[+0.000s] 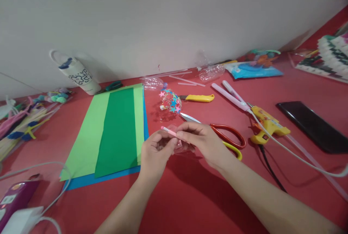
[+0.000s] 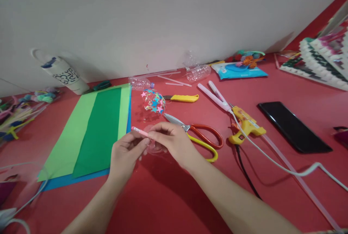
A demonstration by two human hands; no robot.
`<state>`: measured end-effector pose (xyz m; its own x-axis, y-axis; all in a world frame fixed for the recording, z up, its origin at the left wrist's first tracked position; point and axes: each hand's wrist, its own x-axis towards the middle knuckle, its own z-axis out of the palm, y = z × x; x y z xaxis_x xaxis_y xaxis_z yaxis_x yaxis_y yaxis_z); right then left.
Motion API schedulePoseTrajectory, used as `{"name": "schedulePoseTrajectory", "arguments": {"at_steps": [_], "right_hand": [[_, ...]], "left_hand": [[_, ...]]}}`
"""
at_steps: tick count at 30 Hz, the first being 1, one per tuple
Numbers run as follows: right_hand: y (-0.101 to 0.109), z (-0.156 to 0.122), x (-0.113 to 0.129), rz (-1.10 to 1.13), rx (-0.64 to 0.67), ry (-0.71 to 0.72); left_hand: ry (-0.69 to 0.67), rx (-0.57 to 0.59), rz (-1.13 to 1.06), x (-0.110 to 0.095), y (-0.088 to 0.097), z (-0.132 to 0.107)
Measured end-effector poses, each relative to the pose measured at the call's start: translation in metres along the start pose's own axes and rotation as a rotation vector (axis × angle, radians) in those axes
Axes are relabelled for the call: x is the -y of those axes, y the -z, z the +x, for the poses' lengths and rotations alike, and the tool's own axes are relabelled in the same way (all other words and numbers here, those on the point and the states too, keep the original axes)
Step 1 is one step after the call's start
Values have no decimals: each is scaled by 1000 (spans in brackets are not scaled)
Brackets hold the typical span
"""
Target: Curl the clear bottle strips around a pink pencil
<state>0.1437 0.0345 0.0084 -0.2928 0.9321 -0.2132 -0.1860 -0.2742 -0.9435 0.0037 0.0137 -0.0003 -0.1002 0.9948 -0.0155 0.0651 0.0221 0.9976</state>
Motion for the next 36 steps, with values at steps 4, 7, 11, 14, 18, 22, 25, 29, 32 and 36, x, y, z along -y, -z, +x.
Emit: {"name": "schedulePoseTrajectory", "arguments": {"at_steps": [4,7,11,14,18,22,25,29,32,36], "right_hand": [[0,0,0,29,-12,-20],[0,0,-1,55,-13,-27],[1,1,-2,51,-15,-16],[1,1,-1,50,-9,-21],[0,0,0,28,-4,-5],[-2,-2,-1,-95,-17,51],[-3,-3,-2,-184,-44,99],[-4,-3,-4,-205,-55,114],[-5,-2,-5,-194,-48,130],[-5,-3,-7,-316,-65,209]], "left_hand": [[-20,-1,-12,-1,-1,0],[-27,-7,-19,0,0,1],[-25,24,-48,2,3,2],[-9,43,-96,5,4,2],[35,42,-155,9,2,1],[26,-3,-122,6,0,2],[3,-48,-64,2,-2,2],[12,-65,-37,1,-4,0],[53,-54,-59,1,-4,0],[84,-45,-83,3,-3,1]]}}
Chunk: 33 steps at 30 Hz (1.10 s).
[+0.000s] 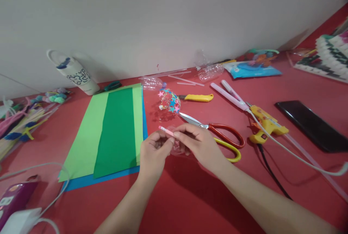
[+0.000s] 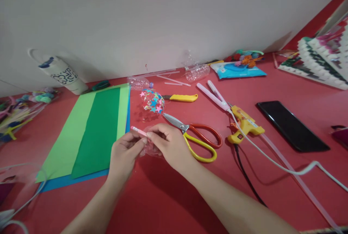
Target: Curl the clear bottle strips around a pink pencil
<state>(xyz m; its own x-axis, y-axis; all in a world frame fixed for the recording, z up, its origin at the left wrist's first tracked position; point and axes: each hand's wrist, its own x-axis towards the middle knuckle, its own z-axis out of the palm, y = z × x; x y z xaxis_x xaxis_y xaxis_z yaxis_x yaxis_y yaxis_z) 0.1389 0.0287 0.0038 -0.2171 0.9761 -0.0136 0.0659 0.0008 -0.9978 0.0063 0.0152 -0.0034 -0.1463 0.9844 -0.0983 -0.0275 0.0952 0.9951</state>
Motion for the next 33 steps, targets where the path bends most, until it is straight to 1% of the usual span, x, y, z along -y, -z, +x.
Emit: {"name": "schedulePoseTrajectory", "arguments": {"at_steps": [3,5,7,8,10,13,15,18,20,22,26,30,33], "right_hand": [[-1,-2,-2,-232,-57,165],[-1,-3,-3,-365,-77,280],[0,-4,-3,-412,-67,319],[0,-3,-3,-402,-58,304],[0,-2,-1,-326,-42,222],[2,0,0,-118,8,45],[3,2,0,-4,32,-47],[4,4,0,83,31,-144],[3,5,0,130,30,-191],[3,6,-1,182,31,-214],[3,7,-1,254,48,-229],[6,7,-1,251,77,-252],[8,7,-2,245,86,-244]], "left_hand": [[9,9,-2,1,0,2],[26,-6,-17,1,0,2],[49,-29,-35,2,0,2],[57,-35,-36,2,1,2],[63,-30,-22,3,1,2],[51,2,-7,3,3,2],[36,30,10,2,4,2],[-12,45,59,0,6,3],[-32,28,85,-1,6,2],[-25,13,104,-2,5,2],[-5,21,136,-2,5,3],[-32,21,161,-4,6,5],[-58,28,159,-5,6,5]]}}
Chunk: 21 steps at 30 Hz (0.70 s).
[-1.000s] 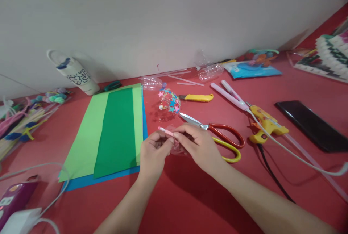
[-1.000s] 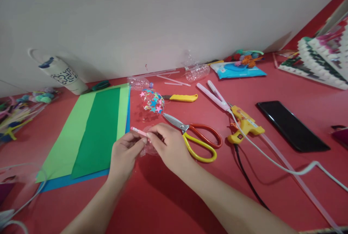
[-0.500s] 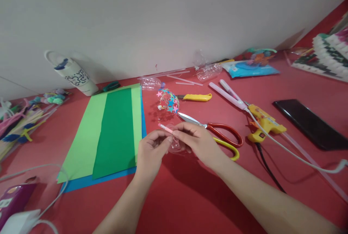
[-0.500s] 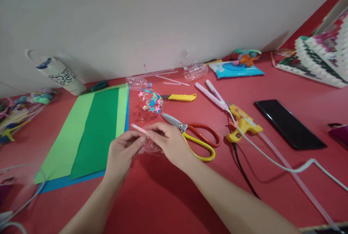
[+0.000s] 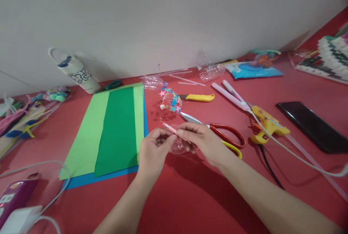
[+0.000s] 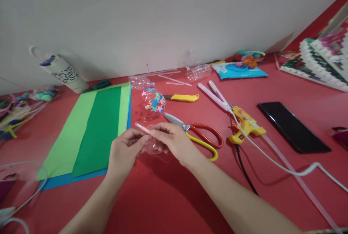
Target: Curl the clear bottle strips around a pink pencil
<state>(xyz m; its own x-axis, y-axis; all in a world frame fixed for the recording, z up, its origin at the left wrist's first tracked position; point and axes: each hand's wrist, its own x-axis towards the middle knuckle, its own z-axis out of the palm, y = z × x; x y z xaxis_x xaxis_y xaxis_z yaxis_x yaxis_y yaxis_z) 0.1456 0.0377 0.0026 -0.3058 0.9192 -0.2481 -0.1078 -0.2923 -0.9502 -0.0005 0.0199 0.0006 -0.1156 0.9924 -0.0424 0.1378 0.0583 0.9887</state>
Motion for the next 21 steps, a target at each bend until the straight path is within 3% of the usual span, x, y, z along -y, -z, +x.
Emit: {"name": "schedulePoseTrajectory", "arguments": {"at_steps": [5,13,21], "right_hand": [[2,1,-2,10,38,32],[1,0,-2,7,70,34],[5,1,-2,143,139,-76]], "left_hand": [[-28,21,4,1,0,0],[-214,14,144,5,3,-1],[-185,44,79,8,4,-2]]}}
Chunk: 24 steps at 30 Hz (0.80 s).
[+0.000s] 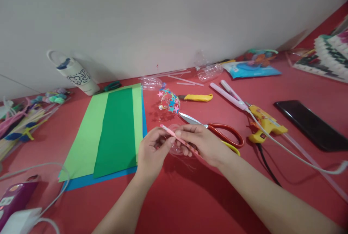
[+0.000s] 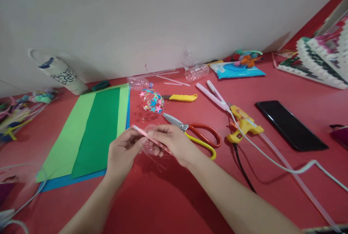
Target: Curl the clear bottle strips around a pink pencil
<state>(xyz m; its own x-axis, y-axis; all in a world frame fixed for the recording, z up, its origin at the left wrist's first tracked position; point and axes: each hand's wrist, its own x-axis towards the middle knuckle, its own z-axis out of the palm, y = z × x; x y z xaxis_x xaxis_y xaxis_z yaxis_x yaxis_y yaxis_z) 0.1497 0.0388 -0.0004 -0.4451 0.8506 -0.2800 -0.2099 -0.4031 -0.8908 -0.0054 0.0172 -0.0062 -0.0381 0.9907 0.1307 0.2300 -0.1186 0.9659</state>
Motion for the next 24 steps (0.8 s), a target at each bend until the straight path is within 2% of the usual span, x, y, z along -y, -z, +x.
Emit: {"name": "schedulePoseTrajectory", "arguments": {"at_steps": [9,13,20,24], "right_hand": [[-7,-1,0,-112,-102,107],[-10,-4,3,-260,-125,166],[-5,-3,2,-276,-139,134],[-6,-4,4,-424,-160,189]], "left_hand": [[84,-37,-52,2,-5,2],[105,-27,-80,-1,-5,2],[92,4,-62,-3,-3,4],[117,3,-65,-1,-4,4]]}}
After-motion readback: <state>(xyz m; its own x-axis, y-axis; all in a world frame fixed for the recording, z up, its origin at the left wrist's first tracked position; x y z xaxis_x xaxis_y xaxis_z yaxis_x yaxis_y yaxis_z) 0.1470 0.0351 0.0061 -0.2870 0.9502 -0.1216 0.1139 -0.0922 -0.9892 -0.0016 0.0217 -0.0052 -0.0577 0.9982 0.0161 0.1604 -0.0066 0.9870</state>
